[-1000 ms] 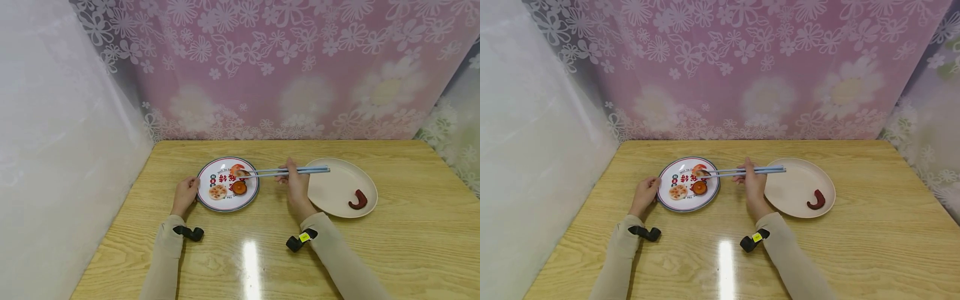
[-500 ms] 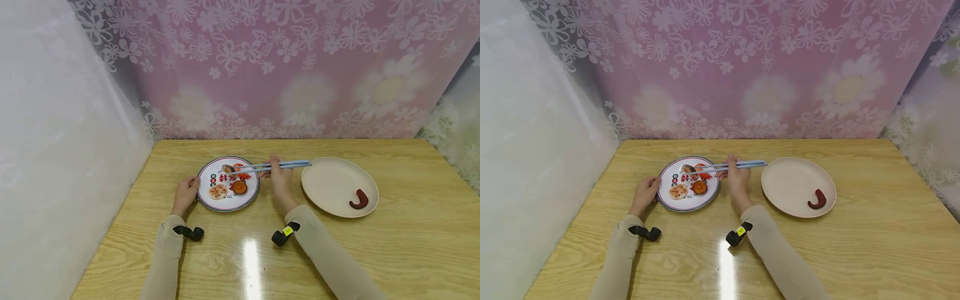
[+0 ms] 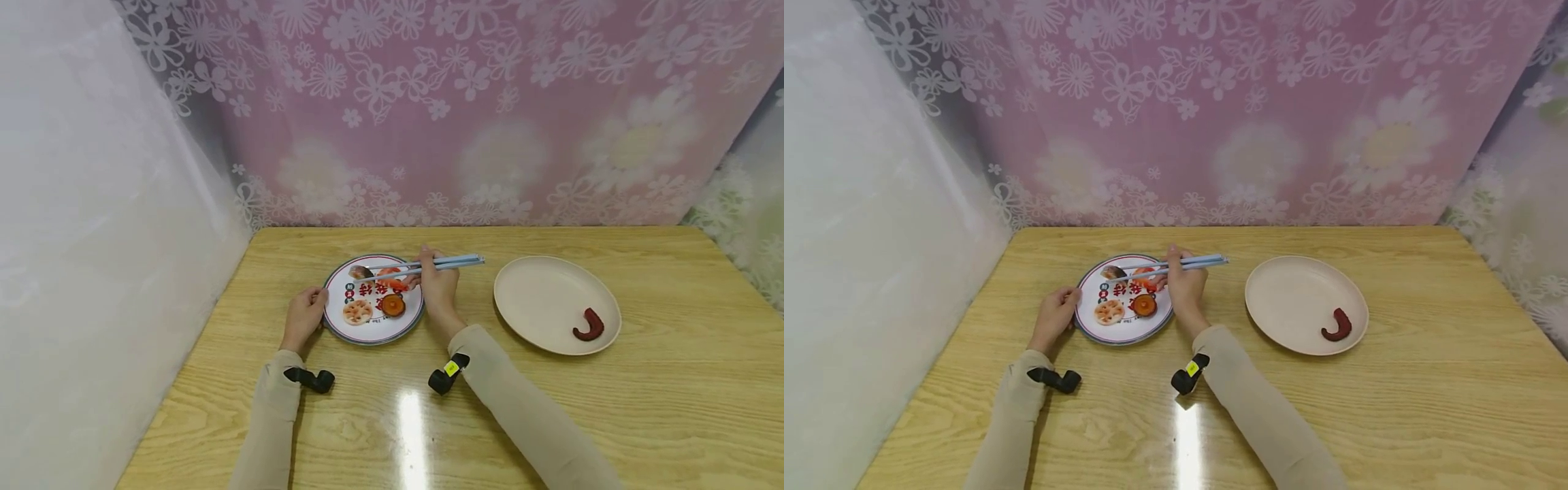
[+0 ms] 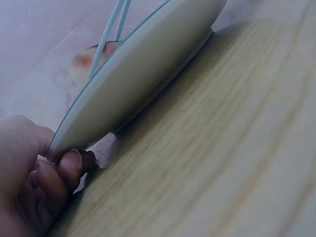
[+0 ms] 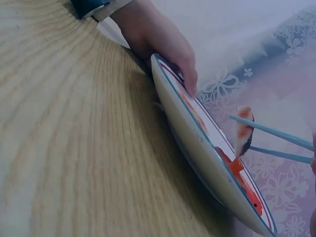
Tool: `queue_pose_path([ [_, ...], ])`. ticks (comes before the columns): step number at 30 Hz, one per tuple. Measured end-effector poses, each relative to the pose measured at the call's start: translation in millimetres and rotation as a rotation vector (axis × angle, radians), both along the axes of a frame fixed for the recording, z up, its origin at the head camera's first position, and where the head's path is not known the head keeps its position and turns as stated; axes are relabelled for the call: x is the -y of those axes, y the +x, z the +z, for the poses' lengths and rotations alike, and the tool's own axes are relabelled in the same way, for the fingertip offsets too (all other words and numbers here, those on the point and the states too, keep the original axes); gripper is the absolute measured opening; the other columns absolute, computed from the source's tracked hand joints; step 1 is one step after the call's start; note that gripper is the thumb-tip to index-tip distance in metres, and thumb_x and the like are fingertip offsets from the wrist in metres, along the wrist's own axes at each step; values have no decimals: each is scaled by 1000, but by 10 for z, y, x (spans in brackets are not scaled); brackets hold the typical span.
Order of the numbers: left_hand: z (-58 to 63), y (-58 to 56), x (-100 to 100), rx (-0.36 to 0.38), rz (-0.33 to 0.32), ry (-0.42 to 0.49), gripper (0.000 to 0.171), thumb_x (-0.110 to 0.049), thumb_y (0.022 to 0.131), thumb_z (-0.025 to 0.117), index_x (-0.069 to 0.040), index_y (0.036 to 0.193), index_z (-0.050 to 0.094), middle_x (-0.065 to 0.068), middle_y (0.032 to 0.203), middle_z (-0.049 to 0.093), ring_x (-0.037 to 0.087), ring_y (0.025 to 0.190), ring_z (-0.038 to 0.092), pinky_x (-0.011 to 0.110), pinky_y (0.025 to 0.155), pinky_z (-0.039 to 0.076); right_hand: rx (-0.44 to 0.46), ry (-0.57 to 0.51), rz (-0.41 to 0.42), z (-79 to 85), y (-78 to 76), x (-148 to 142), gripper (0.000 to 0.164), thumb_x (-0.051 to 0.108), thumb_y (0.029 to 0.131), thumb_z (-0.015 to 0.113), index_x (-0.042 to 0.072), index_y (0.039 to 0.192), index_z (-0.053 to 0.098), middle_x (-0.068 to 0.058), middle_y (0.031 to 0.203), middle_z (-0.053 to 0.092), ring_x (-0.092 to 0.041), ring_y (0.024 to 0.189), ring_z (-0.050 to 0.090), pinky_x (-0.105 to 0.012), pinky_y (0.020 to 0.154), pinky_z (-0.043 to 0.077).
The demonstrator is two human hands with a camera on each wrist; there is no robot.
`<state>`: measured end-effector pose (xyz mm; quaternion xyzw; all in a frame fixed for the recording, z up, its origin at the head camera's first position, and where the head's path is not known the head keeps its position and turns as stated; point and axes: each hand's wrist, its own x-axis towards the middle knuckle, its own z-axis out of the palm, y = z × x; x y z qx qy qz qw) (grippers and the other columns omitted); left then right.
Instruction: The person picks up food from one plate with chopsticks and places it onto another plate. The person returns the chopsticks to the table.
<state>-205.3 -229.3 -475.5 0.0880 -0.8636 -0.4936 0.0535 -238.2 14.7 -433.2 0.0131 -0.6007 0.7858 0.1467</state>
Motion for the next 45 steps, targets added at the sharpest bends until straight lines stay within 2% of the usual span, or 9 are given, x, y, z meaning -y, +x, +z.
queue_pose_path([
  [7, 29, -5, -1, 14, -6, -1, 34, -23, 101, 49, 3, 119, 62, 5, 70, 57, 11, 46, 47, 24, 44, 41, -78, 68, 35, 4, -7, -12, 35, 20, 101, 52, -11, 87, 62, -40, 72, 57, -15, 42, 59, -37, 40, 50],
  [14, 40, -8, -10, 6, -16, -7, 33, -22, 101, 49, 3, 118, 63, 8, 73, 60, 10, 47, 48, 24, 44, 41, -118, 128, 74, 170, 157, -12, 27, 10, 101, 50, -11, 87, 60, -39, 68, 56, -32, 46, 60, -50, 45, 49],
  [19, 54, -15, -31, 1, -12, -10, 33, -22, 101, 49, 3, 117, 63, 7, 72, 60, 10, 47, 47, 24, 44, 41, -126, 99, 95, 89, 98, 1, 28, 14, 100, 52, -9, 88, 60, -39, 68, 56, -38, 48, 59, -43, 42, 49],
  [21, 55, -14, -38, -4, -15, -4, 33, -22, 100, 49, 3, 117, 63, 6, 70, 59, 10, 46, 47, 24, 44, 41, -119, 87, 91, 24, 50, 6, 29, 17, 100, 53, -9, 88, 61, -36, 68, 58, -32, 46, 60, -39, 41, 49],
  [26, 44, 0, -27, -15, -11, 1, 32, -20, 100, 49, 4, 115, 63, 6, 70, 58, 10, 46, 46, 24, 44, 41, -118, 106, 76, -98, -18, 27, 37, 22, 100, 55, -14, 90, 59, -26, 68, 61, -20, 44, 59, -42, 41, 49],
  [29, 42, 11, -15, -21, -11, -3, 32, -21, 100, 49, 4, 115, 63, 6, 70, 58, 10, 47, 47, 24, 45, 41, -123, 115, 92, -7, 64, 20, 34, 17, 100, 53, -15, 91, 59, -24, 68, 61, -27, 46, 61, -50, 43, 48],
  [35, 10, 19, -1, -13, -2, 12, 33, -22, 100, 50, 3, 116, 64, 5, 68, 58, 11, 46, 47, 24, 43, 40, -113, 99, 123, 105, 168, 2, 26, 10, 100, 51, -12, 88, 61, -4, 63, 63, -38, 49, 60, -38, 41, 50],
  [39, 1, 16, 0, -6, -2, 8, 32, -22, 100, 50, 3, 116, 63, 4, 66, 57, 11, 45, 47, 24, 43, 40, -73, 106, 118, 109, 187, -2, 24, 9, 99, 53, -12, 89, 61, -9, 65, 64, -33, 48, 61, -40, 43, 51],
  [45, 9, 11, -2, -3, -2, 6, 32, -22, 101, 49, 3, 116, 63, 4, 66, 57, 11, 45, 47, 24, 43, 40, -25, 70, 72, 90, 214, -28, 25, 8, 98, 54, -14, 92, 62, -36, 78, 61, -24, 46, 61, -30, 41, 50],
])
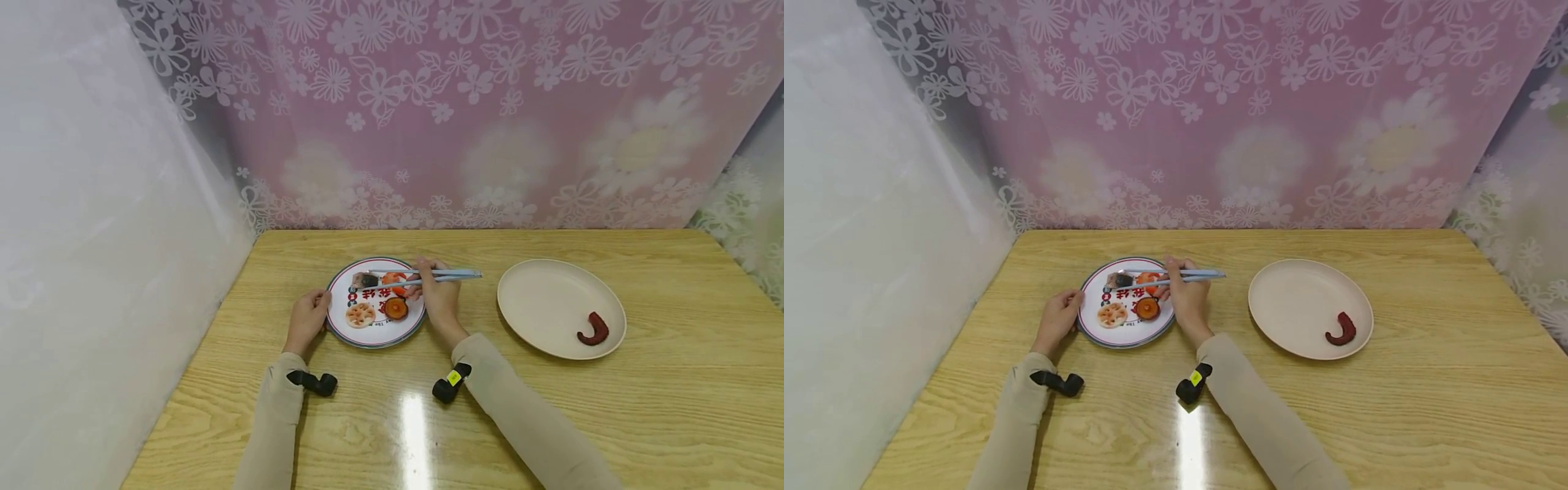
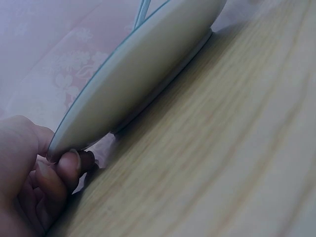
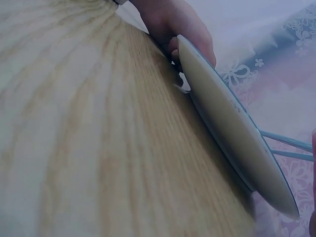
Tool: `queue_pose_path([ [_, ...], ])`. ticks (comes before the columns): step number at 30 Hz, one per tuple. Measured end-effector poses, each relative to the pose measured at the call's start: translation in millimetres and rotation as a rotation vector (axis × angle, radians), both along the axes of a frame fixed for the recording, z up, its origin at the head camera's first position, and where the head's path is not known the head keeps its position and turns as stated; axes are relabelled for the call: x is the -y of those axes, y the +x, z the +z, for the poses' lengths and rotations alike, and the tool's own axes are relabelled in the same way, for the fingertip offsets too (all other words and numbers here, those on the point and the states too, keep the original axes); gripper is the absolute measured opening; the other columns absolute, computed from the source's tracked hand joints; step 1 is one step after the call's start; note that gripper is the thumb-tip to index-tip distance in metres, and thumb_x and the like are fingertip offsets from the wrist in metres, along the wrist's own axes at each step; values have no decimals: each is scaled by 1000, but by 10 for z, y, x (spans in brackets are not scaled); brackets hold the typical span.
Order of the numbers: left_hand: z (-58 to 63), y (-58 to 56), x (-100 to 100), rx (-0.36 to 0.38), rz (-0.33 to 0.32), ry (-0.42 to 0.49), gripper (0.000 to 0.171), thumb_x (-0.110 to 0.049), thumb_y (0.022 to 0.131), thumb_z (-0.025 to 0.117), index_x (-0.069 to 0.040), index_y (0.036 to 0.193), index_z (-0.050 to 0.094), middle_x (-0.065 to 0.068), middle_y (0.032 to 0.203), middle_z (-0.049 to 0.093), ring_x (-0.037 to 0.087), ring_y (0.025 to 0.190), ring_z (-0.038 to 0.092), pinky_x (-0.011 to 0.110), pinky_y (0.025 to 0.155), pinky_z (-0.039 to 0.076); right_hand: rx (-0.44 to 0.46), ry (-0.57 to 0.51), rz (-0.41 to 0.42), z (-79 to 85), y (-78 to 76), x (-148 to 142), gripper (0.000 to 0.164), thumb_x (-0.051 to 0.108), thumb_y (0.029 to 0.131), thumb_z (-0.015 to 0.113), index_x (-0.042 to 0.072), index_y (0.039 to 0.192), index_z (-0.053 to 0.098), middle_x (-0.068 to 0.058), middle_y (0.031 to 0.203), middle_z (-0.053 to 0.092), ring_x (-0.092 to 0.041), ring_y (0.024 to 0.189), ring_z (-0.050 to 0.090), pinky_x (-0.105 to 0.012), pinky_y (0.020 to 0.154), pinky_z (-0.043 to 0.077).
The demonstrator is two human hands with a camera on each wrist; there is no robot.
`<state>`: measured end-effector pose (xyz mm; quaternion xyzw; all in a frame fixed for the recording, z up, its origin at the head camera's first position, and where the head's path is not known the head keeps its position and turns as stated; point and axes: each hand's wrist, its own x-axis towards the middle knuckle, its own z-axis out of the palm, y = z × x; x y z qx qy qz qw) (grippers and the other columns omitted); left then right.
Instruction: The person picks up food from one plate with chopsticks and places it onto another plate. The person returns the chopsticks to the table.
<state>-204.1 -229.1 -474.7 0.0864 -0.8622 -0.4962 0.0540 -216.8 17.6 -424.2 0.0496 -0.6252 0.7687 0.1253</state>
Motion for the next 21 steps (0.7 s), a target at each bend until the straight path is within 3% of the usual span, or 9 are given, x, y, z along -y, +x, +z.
queue_pose_path([
  [4, 16, 8, -4, -3, -4, -1, 32, -22, 101, 49, 3, 115, 64, 6, 69, 59, 11, 46, 47, 25, 43, 41, 5, -46, -6, -47, -16, -20, 24, 8, 99, 54, -13, 92, 62, -40, 81, 59, -21, 45, 60, -26, 40, 47],
  [10, 17, 16, 9, -2, -9, -12, 32, -22, 101, 49, 2, 116, 64, 7, 69, 60, 11, 44, 47, 26, 43, 41, 15, -94, -8, -209, -142, -57, 25, 14, 98, 56, -9, 92, 64, -35, 78, 61, -17, 43, 59, -27, 38, 46],
  [16, 22, 24, 4, 3, -11, -15, 33, -23, 101, 49, 2, 116, 64, 6, 68, 59, 11, 45, 47, 26, 44, 41, 33, -82, -38, -227, -147, -115, 33, 20, 99, 55, -13, 95, 61, -41, 85, 59, -12, 43, 59, -24, 39, 46],
  [21, 11, 9, 7, 1, -12, -10, 34, -23, 101, 49, 3, 118, 63, 7, 71, 60, 12, 46, 48, 25, 44, 41, 46, -56, -17, -187, -101, -202, 30, 18, 100, 53, -10, 95, 61, -41, 89, 60, -13, 47, 61, -25, 41, 47],
])
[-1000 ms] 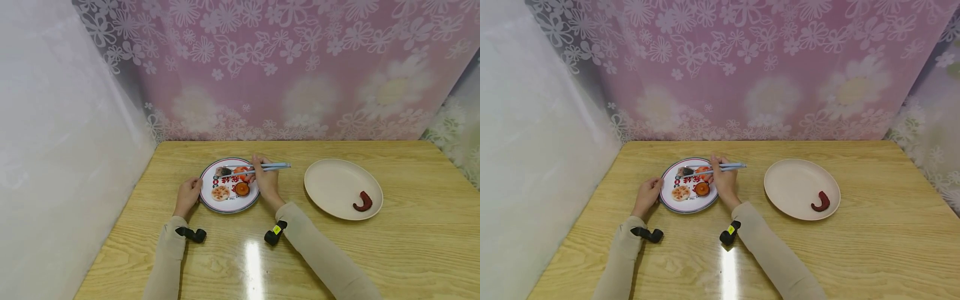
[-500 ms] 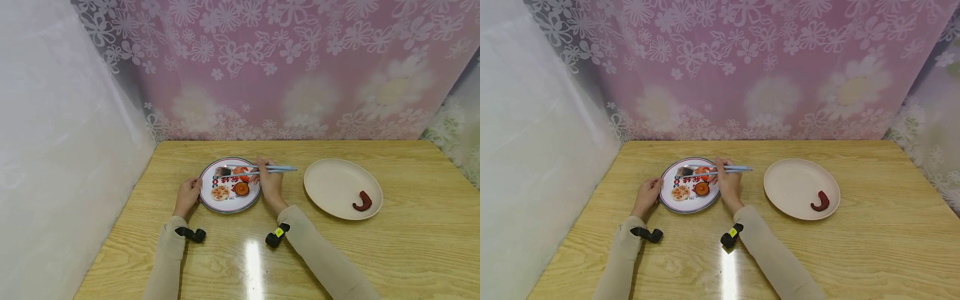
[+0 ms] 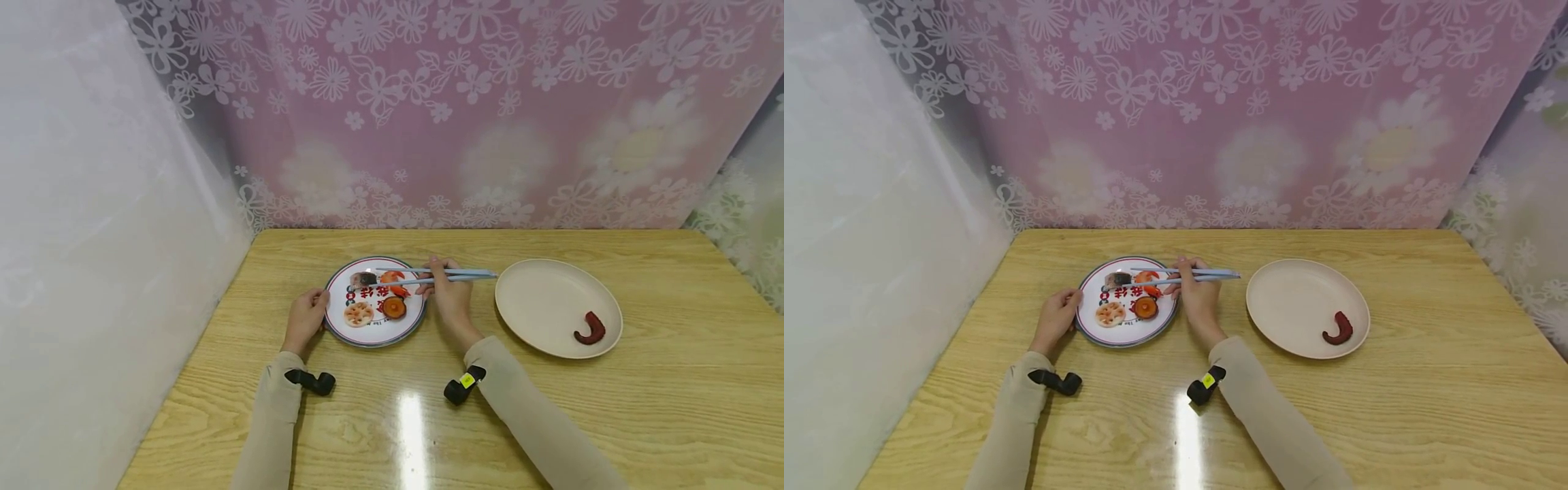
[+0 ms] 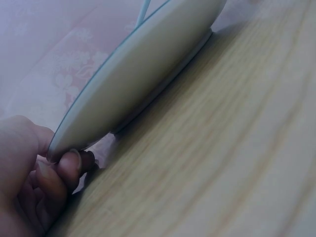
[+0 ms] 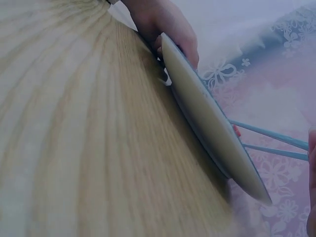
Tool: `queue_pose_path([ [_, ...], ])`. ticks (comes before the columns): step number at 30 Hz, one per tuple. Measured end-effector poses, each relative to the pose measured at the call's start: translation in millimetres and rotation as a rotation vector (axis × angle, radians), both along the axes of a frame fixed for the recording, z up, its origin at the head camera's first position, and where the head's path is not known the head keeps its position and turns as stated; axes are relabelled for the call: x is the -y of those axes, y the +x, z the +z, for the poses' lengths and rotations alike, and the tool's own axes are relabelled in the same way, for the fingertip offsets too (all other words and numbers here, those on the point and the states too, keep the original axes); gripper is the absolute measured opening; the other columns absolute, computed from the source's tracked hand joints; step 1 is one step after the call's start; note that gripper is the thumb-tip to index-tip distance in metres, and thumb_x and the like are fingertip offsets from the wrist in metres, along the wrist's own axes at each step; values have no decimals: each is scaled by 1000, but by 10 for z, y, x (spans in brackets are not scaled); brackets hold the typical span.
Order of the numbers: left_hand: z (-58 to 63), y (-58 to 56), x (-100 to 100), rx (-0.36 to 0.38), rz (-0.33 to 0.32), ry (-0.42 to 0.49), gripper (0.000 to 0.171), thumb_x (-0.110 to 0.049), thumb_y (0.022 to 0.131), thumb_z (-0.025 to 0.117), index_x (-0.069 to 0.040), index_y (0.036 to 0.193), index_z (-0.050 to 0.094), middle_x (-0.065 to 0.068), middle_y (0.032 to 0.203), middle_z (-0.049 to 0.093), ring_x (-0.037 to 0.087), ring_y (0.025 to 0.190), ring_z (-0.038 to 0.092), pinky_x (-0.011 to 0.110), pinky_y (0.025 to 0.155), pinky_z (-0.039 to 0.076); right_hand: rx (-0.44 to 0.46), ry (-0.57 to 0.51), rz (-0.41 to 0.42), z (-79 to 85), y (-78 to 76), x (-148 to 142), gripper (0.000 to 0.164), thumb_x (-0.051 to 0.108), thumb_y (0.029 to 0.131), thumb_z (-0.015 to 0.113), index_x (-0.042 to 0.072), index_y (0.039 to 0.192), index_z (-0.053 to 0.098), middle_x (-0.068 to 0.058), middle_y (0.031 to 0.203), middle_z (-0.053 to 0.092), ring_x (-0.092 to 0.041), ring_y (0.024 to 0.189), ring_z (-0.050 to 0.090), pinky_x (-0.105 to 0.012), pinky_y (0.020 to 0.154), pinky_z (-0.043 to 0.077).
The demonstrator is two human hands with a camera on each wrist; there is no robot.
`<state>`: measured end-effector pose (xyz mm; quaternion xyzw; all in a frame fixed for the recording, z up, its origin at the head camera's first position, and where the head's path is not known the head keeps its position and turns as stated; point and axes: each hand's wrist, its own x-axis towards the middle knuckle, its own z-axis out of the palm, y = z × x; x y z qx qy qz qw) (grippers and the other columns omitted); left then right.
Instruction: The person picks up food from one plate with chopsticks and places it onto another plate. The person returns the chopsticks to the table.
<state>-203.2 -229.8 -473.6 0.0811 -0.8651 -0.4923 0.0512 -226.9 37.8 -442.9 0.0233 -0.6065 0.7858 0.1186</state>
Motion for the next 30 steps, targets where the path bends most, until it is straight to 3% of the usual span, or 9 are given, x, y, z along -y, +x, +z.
queue_pose_path([
  [7, -7, 3, 6, 3, 6, 0, 34, -23, 101, 49, 3, 117, 63, 7, 73, 60, 11, 46, 47, 25, 44, 41, -21, 63, 18, 155, 117, -189, 32, 15, 101, 50, -15, 96, 59, -7, 71, 66, -17, 49, 62, -27, 43, 49],
  [10, -10, 20, 9, 8, 12, 2, 34, -24, 101, 49, 2, 117, 63, 6, 71, 59, 11, 46, 47, 25, 44, 41, -46, 84, 7, 253, 182, -244, 30, 12, 102, 48, -15, 95, 60, -1, 68, 64, -17, 49, 62, -25, 44, 49],
  [19, -3, 44, -4, 10, 9, 5, 33, -23, 101, 49, 2, 116, 63, 7, 72, 60, 11, 46, 47, 25, 44, 41, -116, 40, -30, 304, 259, -420, 27, 3, 100, 46, -21, 95, 57, -5, 68, 66, -21, 48, 63, -26, 42, 49],
  [23, 7, 32, -16, 15, 5, 5, 33, -24, 101, 49, 2, 117, 63, 7, 72, 60, 11, 47, 48, 25, 45, 42, -141, 38, -57, 301, 296, -540, 27, 3, 100, 47, -21, 94, 57, -21, 71, 65, -17, 47, 62, -27, 42, 49],
  [27, 13, 17, -14, 21, 1, 3, 33, -23, 101, 49, 3, 118, 63, 8, 74, 61, 10, 47, 48, 25, 45, 42, -161, 15, -75, 287, 304, -698, 31, 8, 101, 48, -21, 95, 57, -25, 73, 64, -16, 47, 62, -27, 41, 48],
  [30, 14, 7, -14, 22, 4, -3, 34, -23, 101, 49, 3, 118, 62, 8, 75, 61, 10, 48, 48, 24, 45, 42, -172, -5, -104, 253, 285, -839, 36, 13, 101, 51, -22, 96, 55, -15, 70, 66, -15, 47, 62, -26, 40, 47],
])
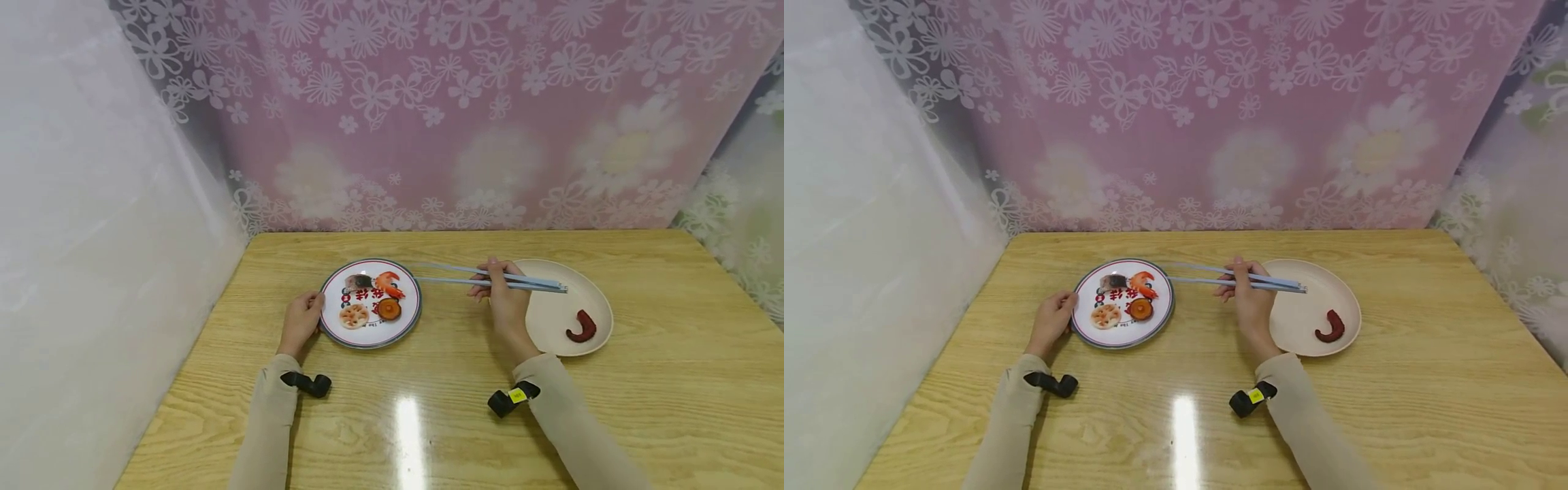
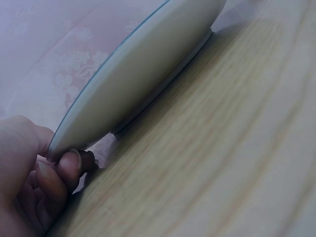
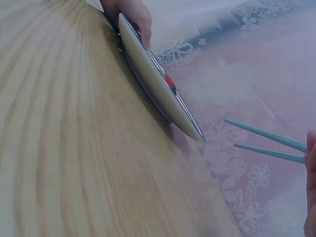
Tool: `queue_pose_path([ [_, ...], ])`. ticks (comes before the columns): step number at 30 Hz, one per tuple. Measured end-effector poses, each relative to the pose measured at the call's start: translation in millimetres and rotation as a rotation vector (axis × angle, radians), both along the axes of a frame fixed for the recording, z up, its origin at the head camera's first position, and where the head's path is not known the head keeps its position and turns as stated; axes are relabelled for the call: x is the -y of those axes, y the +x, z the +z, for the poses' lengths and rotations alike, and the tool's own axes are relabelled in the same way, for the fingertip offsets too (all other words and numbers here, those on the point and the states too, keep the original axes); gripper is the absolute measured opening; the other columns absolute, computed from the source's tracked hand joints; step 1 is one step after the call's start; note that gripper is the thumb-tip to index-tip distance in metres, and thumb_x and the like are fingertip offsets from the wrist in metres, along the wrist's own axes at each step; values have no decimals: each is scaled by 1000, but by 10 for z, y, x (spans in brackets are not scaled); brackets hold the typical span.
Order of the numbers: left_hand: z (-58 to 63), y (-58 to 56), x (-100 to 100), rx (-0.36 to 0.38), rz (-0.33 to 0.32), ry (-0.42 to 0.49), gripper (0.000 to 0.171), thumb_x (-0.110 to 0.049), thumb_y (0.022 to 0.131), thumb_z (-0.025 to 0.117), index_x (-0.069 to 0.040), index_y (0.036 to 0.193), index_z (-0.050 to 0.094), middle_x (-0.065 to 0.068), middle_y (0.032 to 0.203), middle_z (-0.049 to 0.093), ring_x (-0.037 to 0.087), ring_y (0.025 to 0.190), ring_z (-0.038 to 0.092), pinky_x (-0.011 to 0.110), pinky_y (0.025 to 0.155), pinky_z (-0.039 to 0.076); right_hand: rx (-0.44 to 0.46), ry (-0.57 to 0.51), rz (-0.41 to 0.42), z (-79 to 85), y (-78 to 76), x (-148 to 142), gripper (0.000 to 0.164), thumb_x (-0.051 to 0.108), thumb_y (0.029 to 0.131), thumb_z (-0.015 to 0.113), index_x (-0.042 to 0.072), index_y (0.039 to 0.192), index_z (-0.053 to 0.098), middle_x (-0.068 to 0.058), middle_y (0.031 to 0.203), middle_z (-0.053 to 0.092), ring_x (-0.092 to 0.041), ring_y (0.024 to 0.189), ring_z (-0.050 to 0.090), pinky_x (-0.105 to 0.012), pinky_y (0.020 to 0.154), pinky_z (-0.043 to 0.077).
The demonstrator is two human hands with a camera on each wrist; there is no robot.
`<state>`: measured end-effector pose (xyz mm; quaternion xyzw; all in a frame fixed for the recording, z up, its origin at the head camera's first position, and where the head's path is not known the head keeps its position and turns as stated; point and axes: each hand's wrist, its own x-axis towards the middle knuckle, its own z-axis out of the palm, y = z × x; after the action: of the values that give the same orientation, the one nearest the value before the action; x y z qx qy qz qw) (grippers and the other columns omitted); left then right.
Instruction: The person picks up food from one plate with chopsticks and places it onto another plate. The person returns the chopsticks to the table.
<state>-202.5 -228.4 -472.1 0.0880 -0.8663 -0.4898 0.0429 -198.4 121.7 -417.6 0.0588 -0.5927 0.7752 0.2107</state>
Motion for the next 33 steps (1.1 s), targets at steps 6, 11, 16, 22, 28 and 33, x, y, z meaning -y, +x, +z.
queue_pose_path([
  [6, -13, -2, -12, -4, -3, 3, 35, -24, 101, 49, 3, 118, 62, 8, 74, 61, 11, 47, 48, 24, 45, 42, -8, -20, -51, -33, 69, -358, 38, 19, 99, 55, -19, 95, 57, -12, 69, 67, -15, 47, 62, -23, 39, 45],
  [11, -38, -21, -2, -24, -3, 1, 34, -24, 100, 48, 3, 116, 63, 8, 73, 60, 12, 48, 48, 25, 45, 42, -20, -46, -83, -68, 184, -721, 38, 19, 98, 57, -18, 92, 58, -15, 70, 67, -17, 46, 62, -24, 38, 45],
  [16, -41, -24, 12, -18, 13, -11, 34, -26, 100, 49, 1, 115, 64, 7, 73, 59, 12, 49, 48, 25, 46, 42, 48, -73, -150, -72, 303, -1080, 34, 20, 96, 60, -14, 91, 61, -16, 71, 68, -17, 46, 62, -23, 38, 45],
  [22, -49, -23, 10, -11, 1, -3, 34, -25, 100, 49, 1, 115, 64, 7, 74, 60, 11, 50, 49, 25, 46, 42, 86, -87, -222, -26, 419, -1407, 31, 19, 95, 60, -12, 91, 61, -15, 73, 68, -18, 47, 62, -23, 40, 47],
  [28, -39, -7, 14, -16, 5, 2, 33, -24, 100, 49, 2, 114, 64, 7, 71, 58, 12, 48, 48, 25, 45, 41, 99, -137, -261, -58, 557, -1609, 29, 15, 95, 61, -12, 88, 61, -14, 73, 68, -18, 48, 63, -22, 43, 49],
  [33, -36, 13, 9, -16, 3, 1, 33, -24, 101, 48, 2, 115, 63, 7, 73, 59, 12, 49, 48, 25, 46, 42, 113, -262, -302, -127, 715, -1765, 28, 11, 95, 61, -16, 89, 61, -17, 70, 67, -21, 45, 62, -23, 39, 47],
])
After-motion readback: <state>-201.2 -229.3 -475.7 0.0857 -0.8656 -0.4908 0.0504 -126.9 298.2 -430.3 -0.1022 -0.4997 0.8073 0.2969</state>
